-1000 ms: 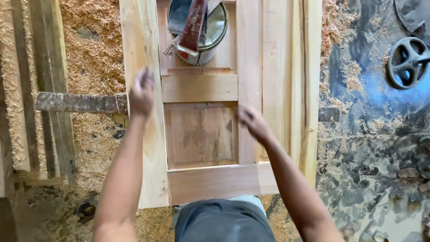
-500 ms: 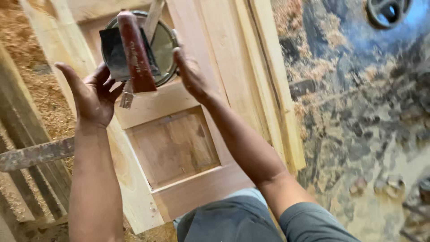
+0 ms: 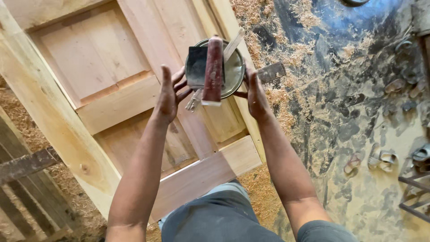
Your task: The person applies wood filler to a wooden paneled door lying on sawhorses. They scoop filler from a can with a putty knife, spread it over holes and defects on the door surface, and scrape excess filler off the blade between applications.
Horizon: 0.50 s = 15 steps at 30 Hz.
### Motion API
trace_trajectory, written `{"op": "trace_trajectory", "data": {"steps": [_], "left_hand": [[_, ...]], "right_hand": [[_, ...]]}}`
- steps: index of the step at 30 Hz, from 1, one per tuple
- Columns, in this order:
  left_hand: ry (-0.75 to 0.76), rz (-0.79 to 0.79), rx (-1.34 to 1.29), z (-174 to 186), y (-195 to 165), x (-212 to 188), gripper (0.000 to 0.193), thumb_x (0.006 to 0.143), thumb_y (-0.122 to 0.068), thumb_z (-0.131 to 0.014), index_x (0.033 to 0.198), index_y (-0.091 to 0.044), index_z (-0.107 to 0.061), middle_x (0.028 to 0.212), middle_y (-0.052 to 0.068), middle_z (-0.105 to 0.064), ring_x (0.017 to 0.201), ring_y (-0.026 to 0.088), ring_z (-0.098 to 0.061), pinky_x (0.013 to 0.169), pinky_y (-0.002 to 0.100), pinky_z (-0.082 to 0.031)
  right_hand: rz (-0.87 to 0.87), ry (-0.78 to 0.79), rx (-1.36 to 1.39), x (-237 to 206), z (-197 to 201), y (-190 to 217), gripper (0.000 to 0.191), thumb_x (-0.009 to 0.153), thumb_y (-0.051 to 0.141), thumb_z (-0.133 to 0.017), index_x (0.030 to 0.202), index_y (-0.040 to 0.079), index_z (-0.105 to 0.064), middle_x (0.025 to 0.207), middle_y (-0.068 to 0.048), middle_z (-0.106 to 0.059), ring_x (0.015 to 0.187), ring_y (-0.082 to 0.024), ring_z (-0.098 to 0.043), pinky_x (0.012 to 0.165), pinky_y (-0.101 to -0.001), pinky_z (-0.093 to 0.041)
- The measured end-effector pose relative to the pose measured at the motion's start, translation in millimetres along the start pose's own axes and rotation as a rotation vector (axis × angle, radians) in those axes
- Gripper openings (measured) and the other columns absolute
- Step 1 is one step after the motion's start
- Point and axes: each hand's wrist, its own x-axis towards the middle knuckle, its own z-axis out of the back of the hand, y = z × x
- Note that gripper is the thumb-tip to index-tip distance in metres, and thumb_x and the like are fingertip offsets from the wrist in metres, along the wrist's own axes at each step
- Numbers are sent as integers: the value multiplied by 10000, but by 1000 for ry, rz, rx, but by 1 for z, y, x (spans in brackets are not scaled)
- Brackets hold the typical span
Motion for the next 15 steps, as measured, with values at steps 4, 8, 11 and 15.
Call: {"op": "trace_trajectory", "data": {"steps": [4,8,11,15], "left_hand": [[-7,2,27,4,5,-16,1167,807,-908,-339,1580,-34,-370,1599,153,-442,1439,259,-460,1181,432,-420],[-37,-6,38,3,2,-26,1170,786,-910,-339,1579,-50,-353,1601,115,-427,1423,255,-471,1174,423,-421],[-61,5,30,-2,-1,-29,1172,784,-910,-348,1577,-48,-365,1598,123,-442,1400,269,-485,1173,417,-416],[-73,-21,26,-10,-5,-33,1161,805,-902,-367,1583,-41,-367,1606,137,-447,1415,247,-484,1185,399,-384]], "right_hand": [[44,33,6,-7,-1,-9,1126,866,909,-312,1657,121,-167,1711,-149,-224,1566,-338,-250,1087,-524,-538],[40,61,4,3,-3,-7,1104,855,891,-331,1648,133,-207,1677,-151,-295,1536,-340,-326,1032,-517,-574],[25,88,-3,9,-1,-4,1086,864,870,-356,1645,133,-195,1669,-140,-281,1518,-333,-331,1025,-510,-573],[50,119,15,14,5,-2,988,919,798,-386,1608,101,-266,1598,-168,-404,1471,-329,-415,964,-496,-608]]}}
